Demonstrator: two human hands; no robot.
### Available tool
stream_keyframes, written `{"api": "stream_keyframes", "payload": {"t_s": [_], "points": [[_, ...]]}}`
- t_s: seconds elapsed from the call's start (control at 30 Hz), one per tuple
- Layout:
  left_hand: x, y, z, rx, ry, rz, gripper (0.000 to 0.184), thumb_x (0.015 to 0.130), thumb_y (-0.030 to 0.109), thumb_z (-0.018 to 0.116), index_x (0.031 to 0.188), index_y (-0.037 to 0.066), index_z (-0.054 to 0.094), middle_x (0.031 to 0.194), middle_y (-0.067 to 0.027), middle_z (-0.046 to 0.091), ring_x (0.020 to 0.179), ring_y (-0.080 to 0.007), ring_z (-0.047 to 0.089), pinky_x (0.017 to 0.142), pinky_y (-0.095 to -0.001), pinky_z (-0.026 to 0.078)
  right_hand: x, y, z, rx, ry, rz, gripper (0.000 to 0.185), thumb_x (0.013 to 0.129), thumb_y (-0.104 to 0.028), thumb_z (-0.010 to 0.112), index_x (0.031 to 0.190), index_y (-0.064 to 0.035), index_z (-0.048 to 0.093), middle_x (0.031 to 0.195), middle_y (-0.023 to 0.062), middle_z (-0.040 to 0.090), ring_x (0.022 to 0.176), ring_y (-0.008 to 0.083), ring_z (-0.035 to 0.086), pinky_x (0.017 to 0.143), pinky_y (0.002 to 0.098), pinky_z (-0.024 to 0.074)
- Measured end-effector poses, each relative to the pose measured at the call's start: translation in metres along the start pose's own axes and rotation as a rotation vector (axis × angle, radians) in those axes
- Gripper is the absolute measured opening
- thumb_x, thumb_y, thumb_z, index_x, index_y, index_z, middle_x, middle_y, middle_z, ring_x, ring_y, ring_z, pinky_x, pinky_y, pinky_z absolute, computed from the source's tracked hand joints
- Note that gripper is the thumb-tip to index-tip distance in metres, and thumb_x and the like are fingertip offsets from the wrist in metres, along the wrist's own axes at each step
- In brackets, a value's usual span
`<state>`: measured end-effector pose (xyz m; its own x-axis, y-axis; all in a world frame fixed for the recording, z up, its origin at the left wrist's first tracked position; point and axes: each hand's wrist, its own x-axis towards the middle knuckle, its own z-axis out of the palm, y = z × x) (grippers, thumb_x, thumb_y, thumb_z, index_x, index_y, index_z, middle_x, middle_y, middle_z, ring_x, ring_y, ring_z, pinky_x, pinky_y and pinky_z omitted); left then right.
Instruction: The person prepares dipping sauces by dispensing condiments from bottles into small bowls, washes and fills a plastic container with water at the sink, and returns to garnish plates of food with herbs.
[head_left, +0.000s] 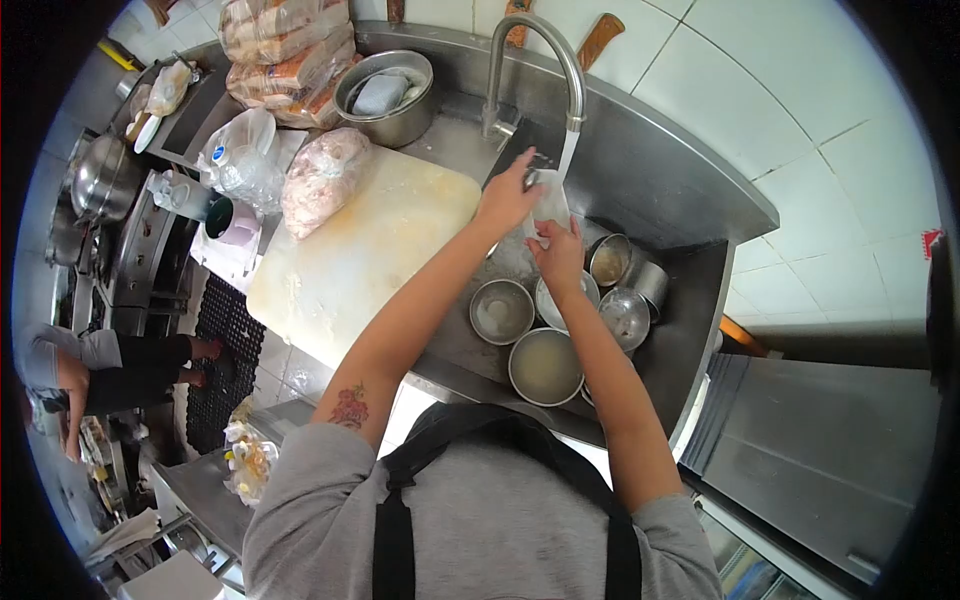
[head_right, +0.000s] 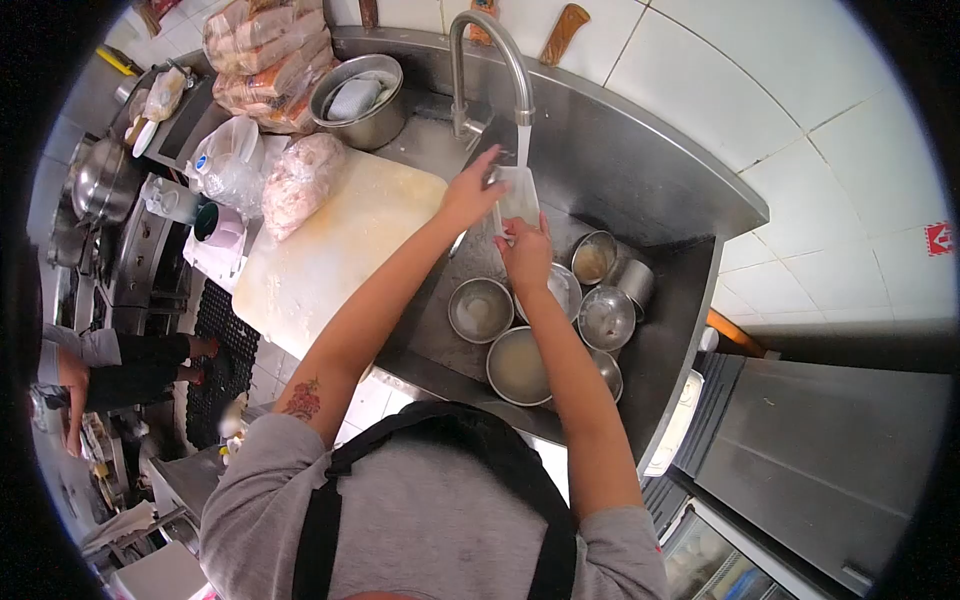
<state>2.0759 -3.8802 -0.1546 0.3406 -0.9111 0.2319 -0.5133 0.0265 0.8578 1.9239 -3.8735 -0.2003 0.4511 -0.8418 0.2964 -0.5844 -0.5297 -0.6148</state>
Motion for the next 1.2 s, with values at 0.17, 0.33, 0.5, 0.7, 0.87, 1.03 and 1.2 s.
{"api": "stream_keyframes", "payload": {"t_s": [0.17, 0.33, 0.5, 0.7, 0.87, 1.03, 1.2], "points": [[-0.035, -0.015, -0.03, -0.064, -0.022, -0.194, 0.042, 0.085, 0.023, 0.064, 0.123, 0.009, 0.055, 0.071, -0.0102, 0.057, 0.065, -0.0189, 0.055, 0.063, -0.0331, 0.046, 0.005, 0.002, 0.007, -0.029, 0.089, -0.112, 0.031, 0.069, -0.015, 0.077, 0.096, -0.0063, 0.064, 0.079, 0.012, 0.067, 0.08, 0.0288, 0.064, 0.098, 0.0417, 0.041], [-0.066, -0.032, -0.022, -0.035, -0.13, -0.218, 0.03, 0.087, 0.02, 0.063, 0.115, 0.009, 0.06, 0.07, -0.0106, 0.056, 0.064, -0.0195, 0.054, 0.064, -0.0338, 0.045, 0.04, -0.01, -0.009, -0.011, 0.104, -0.157, 0.03, 0.071, -0.019, 0.073, 0.096, -0.0041, 0.065, 0.079, 0.0177, 0.066, 0.08, 0.0342, 0.064, 0.082, 0.0427, 0.047], [-0.073, -0.053, 0.004, -0.017, -0.142, 0.017, 0.024, 0.088, 0.017, 0.061, 0.111, 0.008, 0.06, 0.074, -0.0112, 0.057, 0.069, -0.0198, 0.054, 0.068, -0.0331, 0.046, 0.079, -0.034, -0.055, 0.039, -0.012, 0.006, 0.034, 0.068, -0.024, 0.069, 0.094, -0.0019, 0.066, 0.077, 0.0191, 0.066, 0.07, 0.0343, 0.065, 0.068, 0.0397, 0.0515], [-0.053, -0.041, 0.011, -0.32, -0.194, -0.253, 0.017, 0.088, 0.009, 0.057, 0.105, 0.007, 0.054, 0.088, -0.0083, 0.056, 0.087, -0.0166, 0.054, 0.081, -0.0288, 0.044, 0.095, -0.067, -0.132, 0.001, -0.404, -0.126, 0.03, 0.067, -0.027, 0.067, 0.087, -0.0055, 0.067, 0.075, 0.0196, 0.065, 0.069, 0.0355, 0.064, 0.067, 0.0394, 0.0508], [-0.027, -0.032, 0.032, -0.747, -0.218, -0.096, 0.016, 0.087, 0.001, 0.054, 0.1, 0.007, 0.047, 0.094, -0.003, 0.054, 0.09, -0.0155, 0.056, 0.084, -0.0287, 0.043, 0.098, -0.072, -0.166, -0.094, -0.516, -0.121, 0.03, 0.066, -0.027, 0.066, 0.085, -0.0036, 0.066, 0.072, 0.0195, 0.064, 0.069, 0.0343, 0.062, 0.068, 0.0387, 0.0497], [0.006, 0.005, 0.016, -0.941, -0.262, -0.065, 0.019, 0.085, -0.002, 0.054, 0.094, 0.009, 0.043, 0.091, -0.0019, 0.052, 0.1, -0.0178, 0.059, 0.087, -0.0304, 0.043, 0.071, -0.041, -0.188, -0.17, -0.613, 0.13, 0.04, 0.066, -0.03, 0.067, 0.092, -0.0003, 0.066, 0.083, 0.0215, 0.066, 0.08, 0.0362, 0.065, 0.074, 0.0399, 0.0506], [0.017, 0.036, -0.01, -1.011, -0.319, -0.085, 0.021, 0.084, -0.004, 0.055, 0.089, 0.01, 0.041, 0.086, -0.0011, 0.051, 0.101, -0.0199, 0.06, 0.092, -0.033, 0.041, 0.009, 0.02, -0.142, -0.076, -0.681, 0.1, 0.043, 0.06, -0.025, 0.076, 0.095, -0.002, 0.066, 0.09, 0.0199, 0.067, 0.085, 0.0326, 0.065, 0.077, 0.0381, 0.0504]]}}
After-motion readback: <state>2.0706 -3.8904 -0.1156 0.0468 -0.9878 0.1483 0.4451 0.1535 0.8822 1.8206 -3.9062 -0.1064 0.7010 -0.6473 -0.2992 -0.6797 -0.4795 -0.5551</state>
